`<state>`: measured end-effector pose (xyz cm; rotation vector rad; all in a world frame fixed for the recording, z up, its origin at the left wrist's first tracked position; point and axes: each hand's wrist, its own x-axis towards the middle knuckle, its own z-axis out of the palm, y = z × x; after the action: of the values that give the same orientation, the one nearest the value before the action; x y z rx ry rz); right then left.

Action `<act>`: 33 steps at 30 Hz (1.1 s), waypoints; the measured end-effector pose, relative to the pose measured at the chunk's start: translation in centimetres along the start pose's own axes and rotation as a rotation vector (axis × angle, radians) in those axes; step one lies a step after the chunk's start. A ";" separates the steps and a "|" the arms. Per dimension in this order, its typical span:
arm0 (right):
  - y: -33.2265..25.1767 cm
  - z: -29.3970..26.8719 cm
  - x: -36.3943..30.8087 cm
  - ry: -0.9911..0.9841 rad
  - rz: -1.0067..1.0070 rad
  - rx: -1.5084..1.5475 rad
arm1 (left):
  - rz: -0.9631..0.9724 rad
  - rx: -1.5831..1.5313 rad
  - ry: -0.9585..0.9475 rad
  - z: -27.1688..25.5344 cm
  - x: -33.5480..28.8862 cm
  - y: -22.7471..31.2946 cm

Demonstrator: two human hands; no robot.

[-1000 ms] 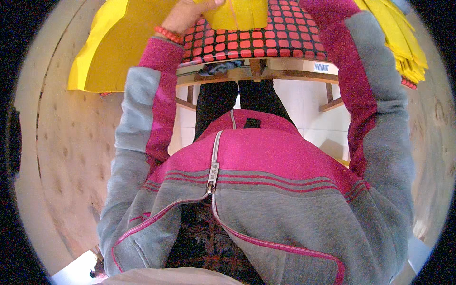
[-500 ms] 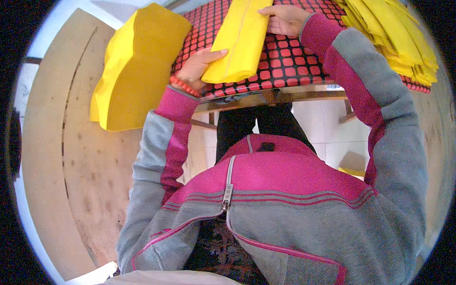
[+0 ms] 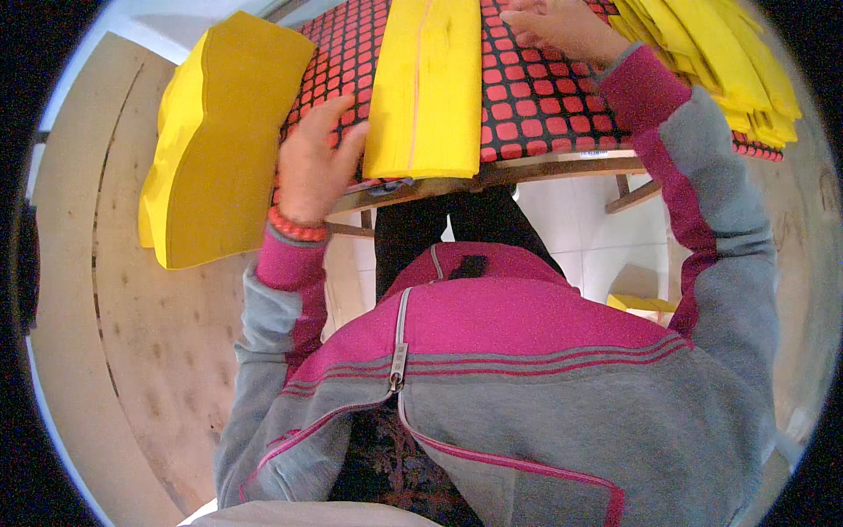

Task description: The person folds yellow paper sheets by hand on a patterned table, pressing creases and stacking the folded pieces. The person handles the paper one at a time, aligning edges and smoothing folds before placing each finished sheet into a growing stack.

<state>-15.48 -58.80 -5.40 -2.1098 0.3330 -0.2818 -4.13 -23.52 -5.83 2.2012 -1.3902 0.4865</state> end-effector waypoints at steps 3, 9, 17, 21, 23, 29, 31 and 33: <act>-2.3 2.2 0.9 0.147 -0.508 -0.152 | 0.198 -0.027 -0.074 2.1 1.4 1.5; -3.9 9.0 4.6 -0.061 -0.867 -0.420 | 0.274 -0.025 -0.236 4.0 2.7 2.2; -2.0 11.8 5.9 -0.312 -0.927 -0.510 | 0.174 -0.067 -0.369 4.1 1.5 3.0; -1.0 11.1 7.7 -0.246 -0.946 -0.553 | 0.158 -0.098 -0.399 3.7 1.9 3.3; -0.6 10.6 9.2 -0.226 -0.940 -0.578 | 0.172 -0.112 -0.413 3.4 2.0 3.3; 1.0 9.1 14.0 -0.168 -0.784 -0.687 | 0.172 -0.183 -0.483 2.8 2.0 2.9; 1.5 8.8 15.8 -0.099 -0.793 -0.727 | 0.165 -0.205 -0.502 2.8 2.0 2.8; 1.9 8.2 17.6 -0.069 -0.936 -0.596 | 0.169 -0.223 -0.512 2.7 2.1 2.7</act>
<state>3.44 -59.33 -10.09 -2.7329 -0.7357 -0.7091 -5.58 -27.62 -6.36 2.1144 -1.7974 -0.1938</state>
